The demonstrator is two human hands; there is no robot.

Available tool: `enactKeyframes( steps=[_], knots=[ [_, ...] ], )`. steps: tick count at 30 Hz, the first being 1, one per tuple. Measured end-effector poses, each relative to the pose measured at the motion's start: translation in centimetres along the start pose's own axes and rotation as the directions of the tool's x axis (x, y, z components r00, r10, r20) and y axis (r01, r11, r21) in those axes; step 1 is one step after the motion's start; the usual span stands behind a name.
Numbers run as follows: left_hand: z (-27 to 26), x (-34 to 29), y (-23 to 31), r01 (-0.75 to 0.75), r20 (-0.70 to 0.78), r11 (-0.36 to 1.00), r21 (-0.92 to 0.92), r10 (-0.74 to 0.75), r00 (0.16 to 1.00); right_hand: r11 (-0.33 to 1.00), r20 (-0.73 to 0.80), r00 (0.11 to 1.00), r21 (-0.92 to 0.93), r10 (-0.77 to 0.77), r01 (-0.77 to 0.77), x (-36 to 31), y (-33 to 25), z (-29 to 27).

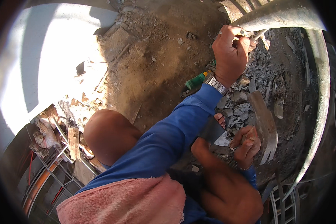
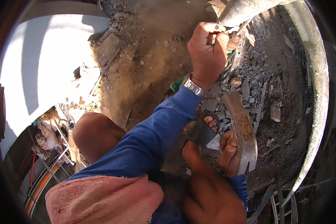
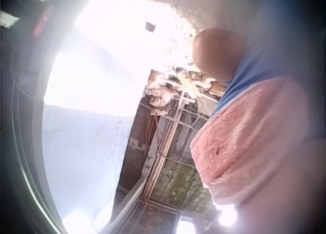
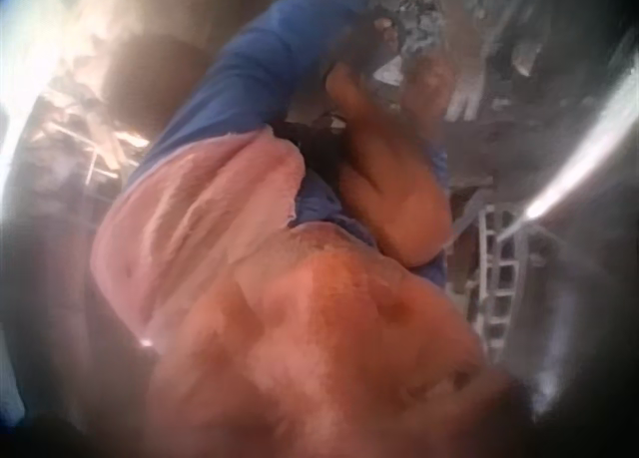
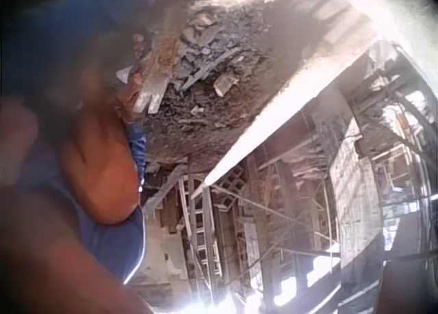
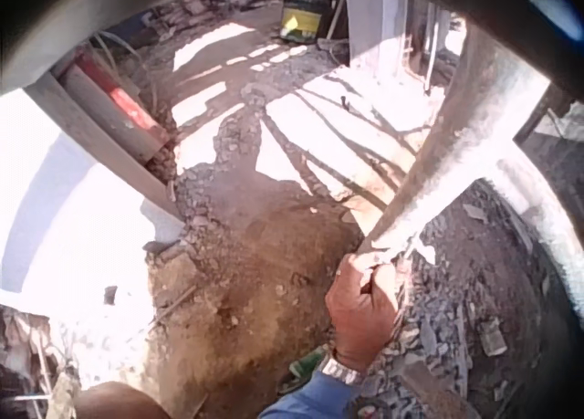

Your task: The person is repairing a handheld drill by using a hammer to adjust the drill bit. They repeatedly tap the drill bit with the hammer while holding the drill in their other hand.

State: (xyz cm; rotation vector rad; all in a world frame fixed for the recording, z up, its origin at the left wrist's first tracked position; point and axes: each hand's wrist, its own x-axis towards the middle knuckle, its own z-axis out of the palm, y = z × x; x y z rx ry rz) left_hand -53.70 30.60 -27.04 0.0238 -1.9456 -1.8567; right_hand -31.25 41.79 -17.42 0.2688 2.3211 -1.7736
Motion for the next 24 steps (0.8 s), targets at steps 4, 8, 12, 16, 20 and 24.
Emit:
enactKeyframes(
  steps=[4,8,12,16,20,24],
  knots=[
    [-0.1,-0.8,-0.3,-0.038,0.046,0.999,0.012,0.037,0.998,0.991,0.023,0.993,0.06,0.114,-0.116,-2.7,2.7,0.3],
    [-0.1,-0.8,-0.6,-0.061,0.025,0.998,0.027,0.061,0.998,0.989,0.059,0.993,0.103,0.101,-0.107,-2.7,3.0,0.2],
    [0.1,-0.6,-0.2,-0.106,0.013,0.994,0.006,0.106,0.994,0.999,0.072,0.996,0.016,0.048,-0.049,-2.7,3.2,0.5],
    [-0.2,-0.7,-0.3,-0.083,0.045,0.996,0.026,0.082,0.996,0.99,0.139,0.983,-0.08,0.123,-0.112,-2.7,2.6,-0.1],
    [0.3,-0.5,-0.3,-0.124,0.042,0.992,0.026,0.123,0.992,0.991,0.079,0.989,-0.057,0.122,-0.118,-2.3,2.2,0.3],
    [1.1,-0.1,0.8,-0.234,0.085,0.954,0.186,0.221,0.972,0.996,-0.046,0.995,0.022,0.087,-0.086,-0.7,0.0,-0.2]
  ],
)
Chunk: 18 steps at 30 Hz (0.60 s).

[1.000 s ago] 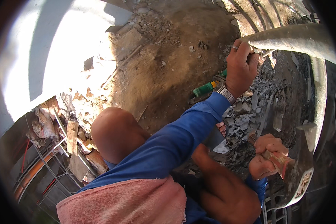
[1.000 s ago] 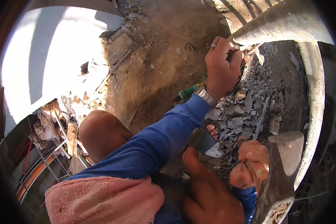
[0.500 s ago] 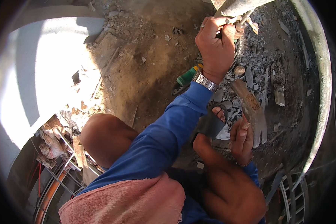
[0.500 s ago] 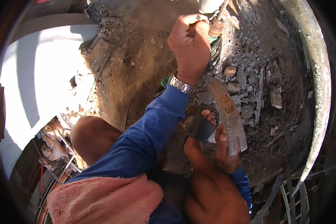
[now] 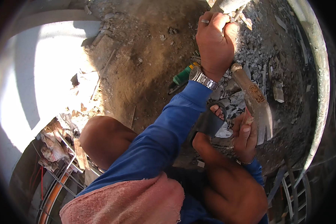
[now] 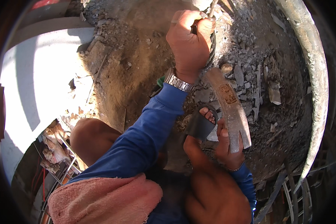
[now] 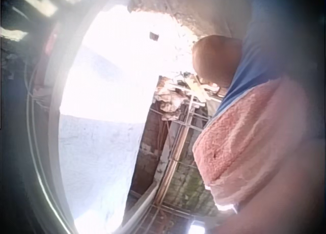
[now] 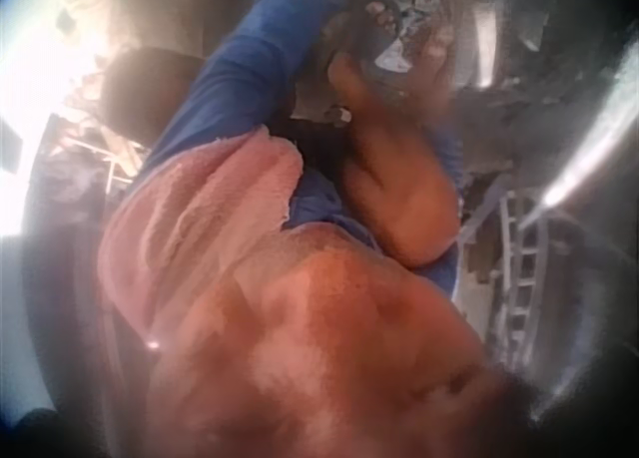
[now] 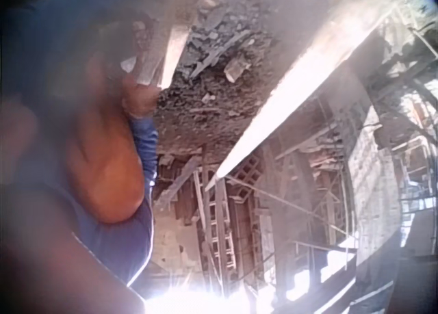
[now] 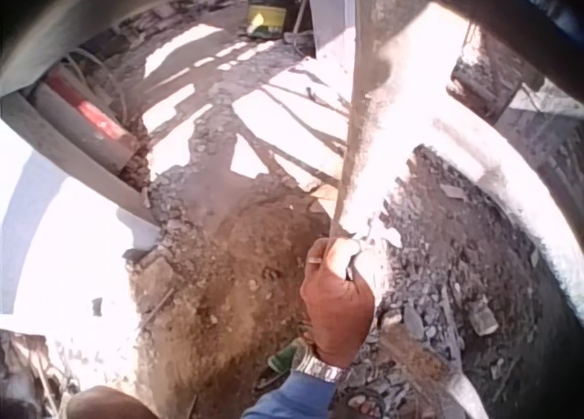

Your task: The person is repairing a handheld drill by using a hammer to adjust the drill bit. They repeatedly tap the drill bit with the hammer while holding the drill in their other hand.

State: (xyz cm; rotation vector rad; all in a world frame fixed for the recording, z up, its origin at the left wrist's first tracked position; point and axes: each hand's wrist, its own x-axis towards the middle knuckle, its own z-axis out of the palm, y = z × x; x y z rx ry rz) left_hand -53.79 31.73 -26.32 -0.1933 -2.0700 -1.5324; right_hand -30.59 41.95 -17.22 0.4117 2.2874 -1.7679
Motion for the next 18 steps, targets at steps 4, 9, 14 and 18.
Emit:
enactKeyframes(
  steps=[4,9,14,18],
  knots=[
    [-0.2,0.0,0.3,0.054,-0.035,0.99,0.13,-0.05,0.998,0.999,-0.058,0.998,-0.033,-0.04,0.039,3.3,-3.4,-0.8],
    [0.6,-0.6,1.1,0.13,-0.022,0.985,0.109,-0.129,0.991,0.913,-0.226,0.885,-0.069,-0.407,0.402,5.4,-6.6,-1.8],
    [0.2,-0.5,1.5,0.149,-0.016,0.988,0.044,-0.148,0.989,0.9,-0.181,0.895,-0.245,-0.408,0.36,7.1,-8.5,-1.0],
    [0.1,-0.4,1.4,0.16,0.009,0.987,0.001,-0.16,0.987,0.933,-0.071,0.995,-0.358,-0.073,0.043,7.9,-7.6,-1.7]
  ],
)
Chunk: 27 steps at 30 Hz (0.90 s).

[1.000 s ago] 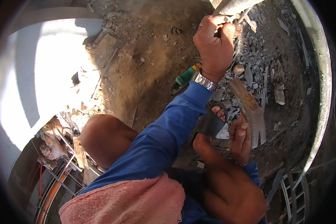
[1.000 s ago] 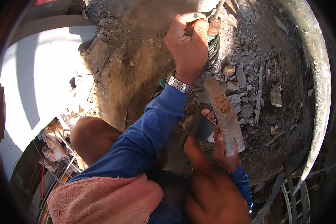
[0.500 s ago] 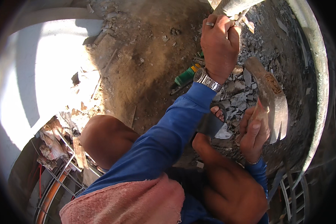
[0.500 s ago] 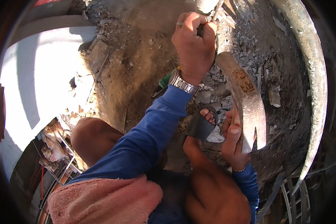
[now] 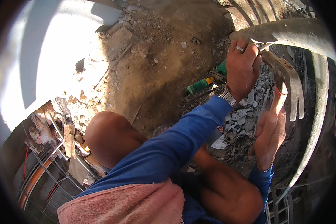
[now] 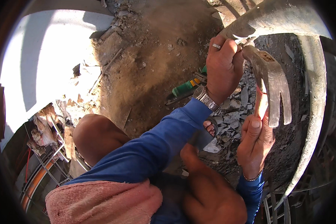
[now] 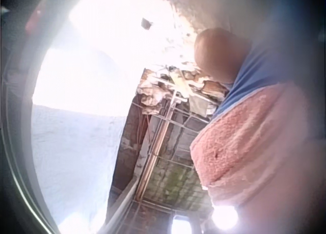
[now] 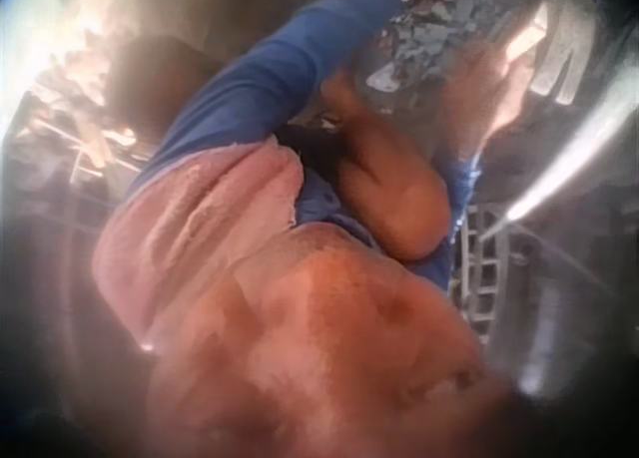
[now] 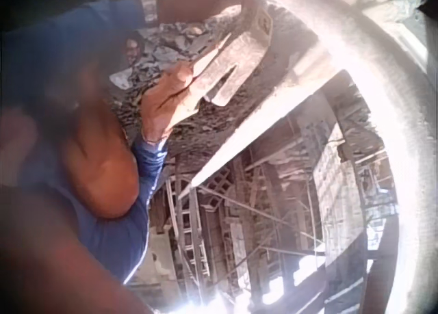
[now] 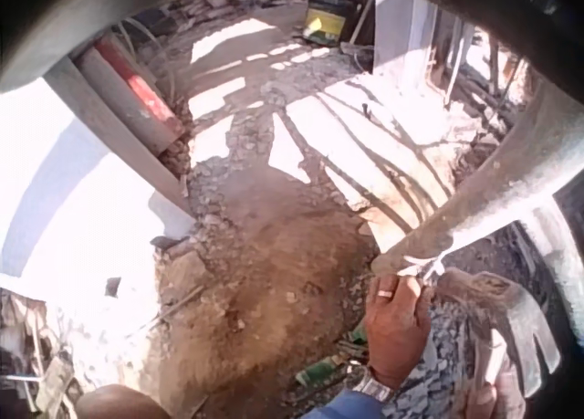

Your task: The person is repairing a handheld drill by using a hammer to adjust the drill bit. They repeatedly tap the drill bit with the hammer while holding the drill in their other hand.

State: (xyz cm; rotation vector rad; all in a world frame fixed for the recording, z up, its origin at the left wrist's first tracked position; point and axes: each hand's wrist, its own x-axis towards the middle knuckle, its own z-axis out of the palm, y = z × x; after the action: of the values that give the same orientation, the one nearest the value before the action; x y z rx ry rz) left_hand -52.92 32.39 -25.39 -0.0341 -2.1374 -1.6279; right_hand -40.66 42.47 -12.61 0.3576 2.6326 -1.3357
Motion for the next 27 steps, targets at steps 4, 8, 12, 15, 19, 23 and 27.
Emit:
enactKeyframes(
  steps=[4,8,12,15,19,23,27],
  knots=[
    [-0.3,-0.1,-0.1,0.019,0.02,1.0,-0.014,-0.019,1.0,0.866,-0.309,0.89,0.27,-0.336,0.421,-1.4,-0.8,0.6],
    [-0.6,0.0,0.1,0.027,-0.007,0.999,-0.022,-0.027,1.0,0.936,-0.306,0.907,0.11,-0.29,0.336,-0.9,-1.1,1.0],
    [-0.5,0.3,0.0,0.024,-0.03,0.999,-0.043,-0.025,0.999,0.999,-0.171,0.985,0.043,0.013,-0.005,0.2,-0.8,0.8],
    [-0.6,0.2,0.3,0.037,0.007,0.998,-0.047,-0.037,0.999,0.9,-0.386,0.872,0.187,-0.3,0.393,-1.8,-1.2,0.4],
    [-0.6,0.0,0.1,0.033,-0.003,0.999,-0.038,-0.033,0.999,0.821,-0.26,0.794,0.009,-0.549,0.571,0.4,1.5,0.6],
    [-0.8,-0.2,-0.5,0.092,-0.037,0.994,-0.063,-0.095,0.995,0.989,-0.163,0.983,0.133,0.079,-0.057,-0.5,1.5,1.0],
    [-0.7,-0.1,-0.2,0.123,-0.041,0.989,-0.078,-0.126,0.991,0.717,-0.408,0.772,0.317,-0.487,0.62,-1.4,0.0,1.0]
  ],
)
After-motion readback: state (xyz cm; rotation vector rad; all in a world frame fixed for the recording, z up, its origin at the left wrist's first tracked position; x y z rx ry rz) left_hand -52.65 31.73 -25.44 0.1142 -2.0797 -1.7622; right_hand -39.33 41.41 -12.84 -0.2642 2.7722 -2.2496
